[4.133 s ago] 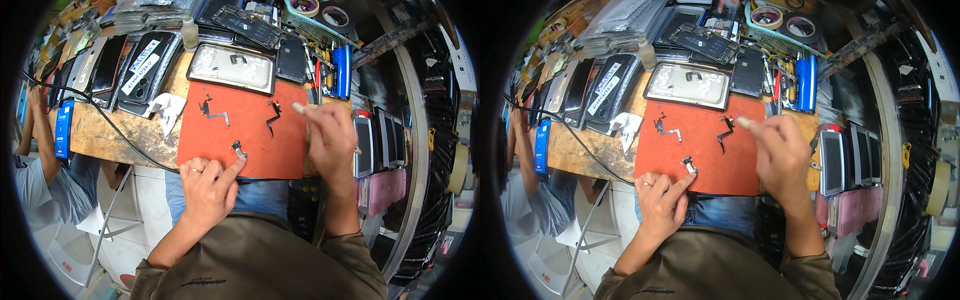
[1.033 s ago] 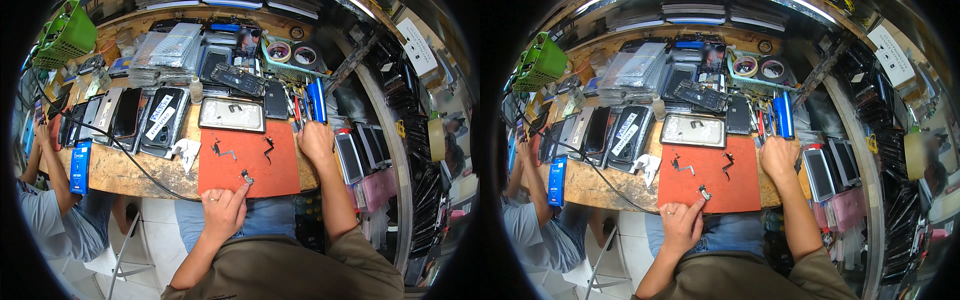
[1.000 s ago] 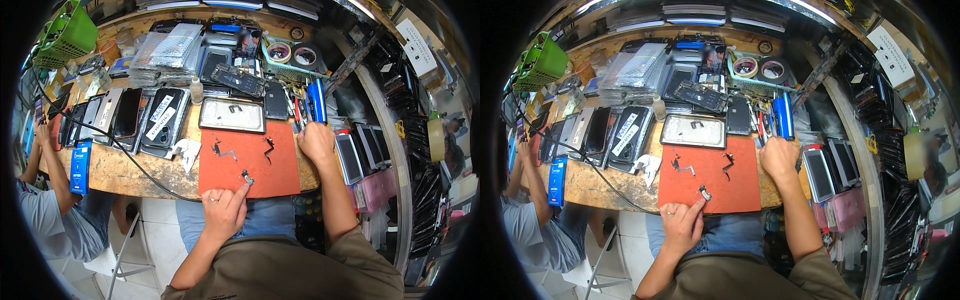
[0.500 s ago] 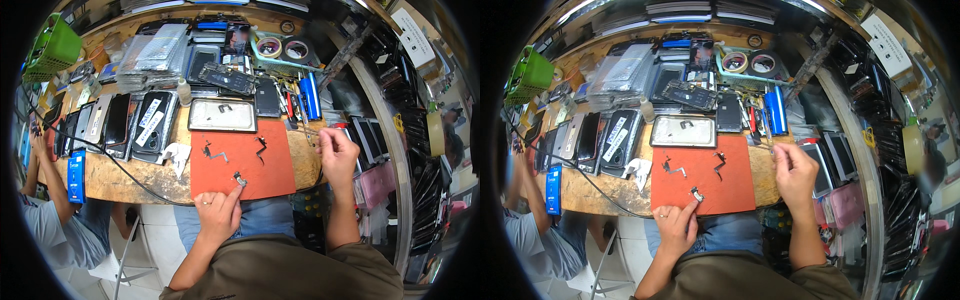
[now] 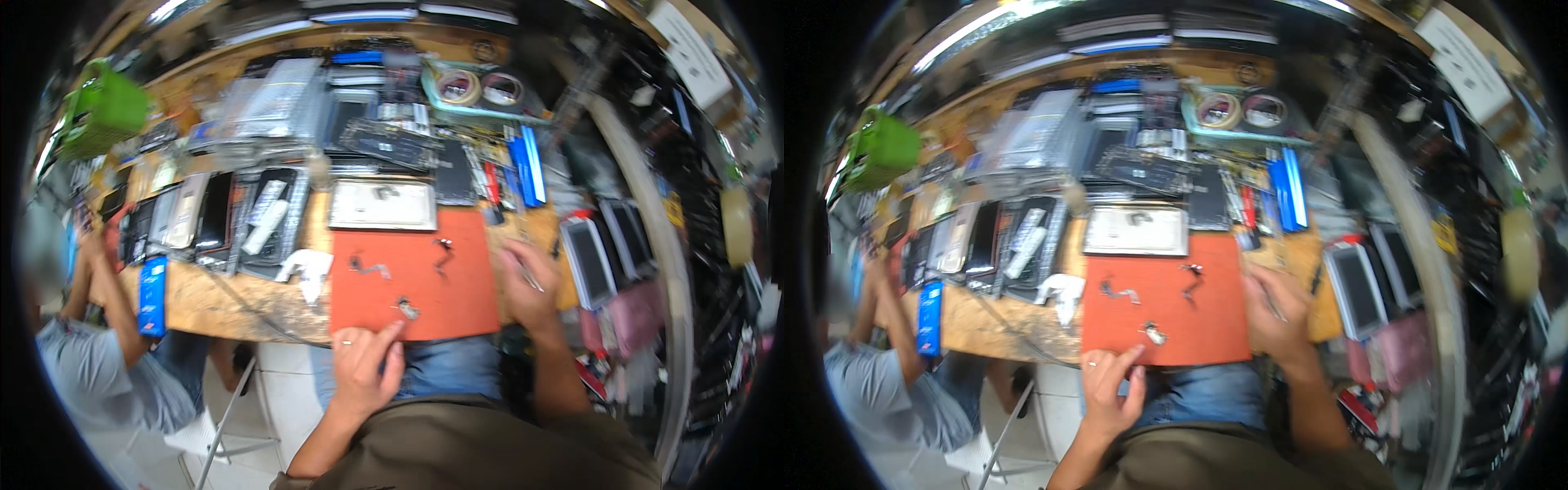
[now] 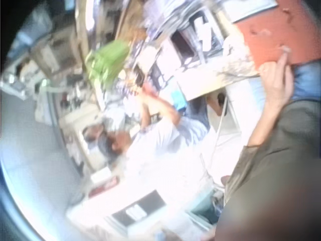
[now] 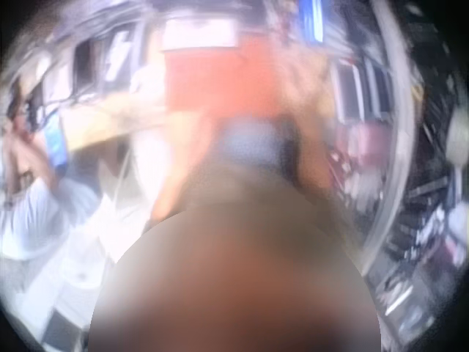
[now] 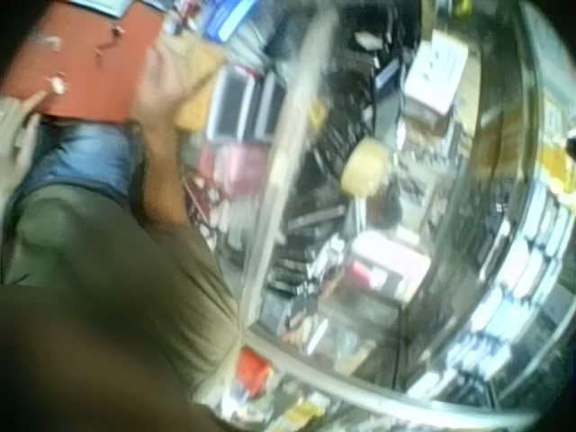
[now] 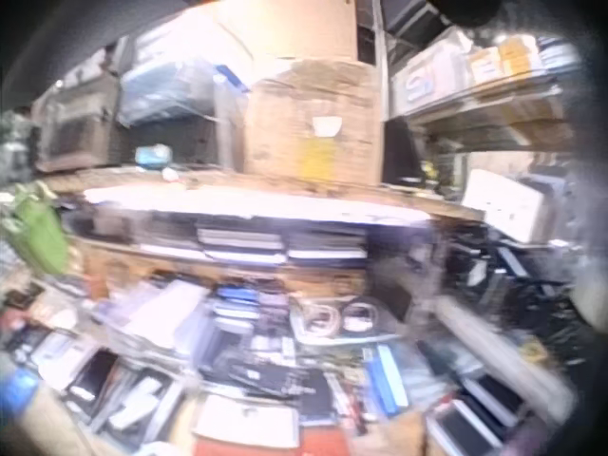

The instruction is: The person uses a soldering iron and tweezers to solder small electronic components on a red work mat. They repeatedly heat joints, apply solder, and adjust the component placement while handling a small metal container and a roll of solder wire.

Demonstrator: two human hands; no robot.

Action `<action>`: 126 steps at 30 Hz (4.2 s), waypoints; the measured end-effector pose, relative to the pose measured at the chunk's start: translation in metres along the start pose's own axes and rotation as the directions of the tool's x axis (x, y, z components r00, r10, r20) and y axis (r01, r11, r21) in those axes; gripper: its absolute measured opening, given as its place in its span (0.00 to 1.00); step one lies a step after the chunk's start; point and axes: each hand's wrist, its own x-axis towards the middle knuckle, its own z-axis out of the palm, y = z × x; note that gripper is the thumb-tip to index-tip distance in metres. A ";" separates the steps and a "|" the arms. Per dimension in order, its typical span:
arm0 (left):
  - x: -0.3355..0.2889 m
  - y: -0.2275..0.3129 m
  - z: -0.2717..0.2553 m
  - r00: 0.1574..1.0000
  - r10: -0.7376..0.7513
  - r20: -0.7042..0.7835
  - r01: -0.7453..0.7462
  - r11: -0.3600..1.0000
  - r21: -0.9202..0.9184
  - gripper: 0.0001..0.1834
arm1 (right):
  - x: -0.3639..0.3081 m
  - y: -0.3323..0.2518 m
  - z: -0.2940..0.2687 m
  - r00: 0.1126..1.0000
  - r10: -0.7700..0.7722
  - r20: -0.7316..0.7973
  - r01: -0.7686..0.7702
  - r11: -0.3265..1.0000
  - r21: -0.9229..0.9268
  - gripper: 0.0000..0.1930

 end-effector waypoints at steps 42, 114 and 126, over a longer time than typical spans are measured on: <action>0.497 -0.525 -0.278 0.934 -0.210 -0.290 0.324 0.153 0.934 0.30 | -0.081 0.055 -0.046 0.970 0.143 -0.196 -0.189 0.952 -0.242 0.12; 0.047 0.005 0.016 0.972 0.162 0.170 -0.214 0.908 0.360 0.26 | -0.021 -0.073 0.000 0.954 -0.057 0.293 -0.052 0.935 0.350 0.09; 0.049 0.005 0.014 0.975 0.137 0.172 -0.190 0.920 0.342 0.27 | -0.019 -0.070 0.001 0.967 -0.089 0.238 -0.005 0.929 0.370 0.12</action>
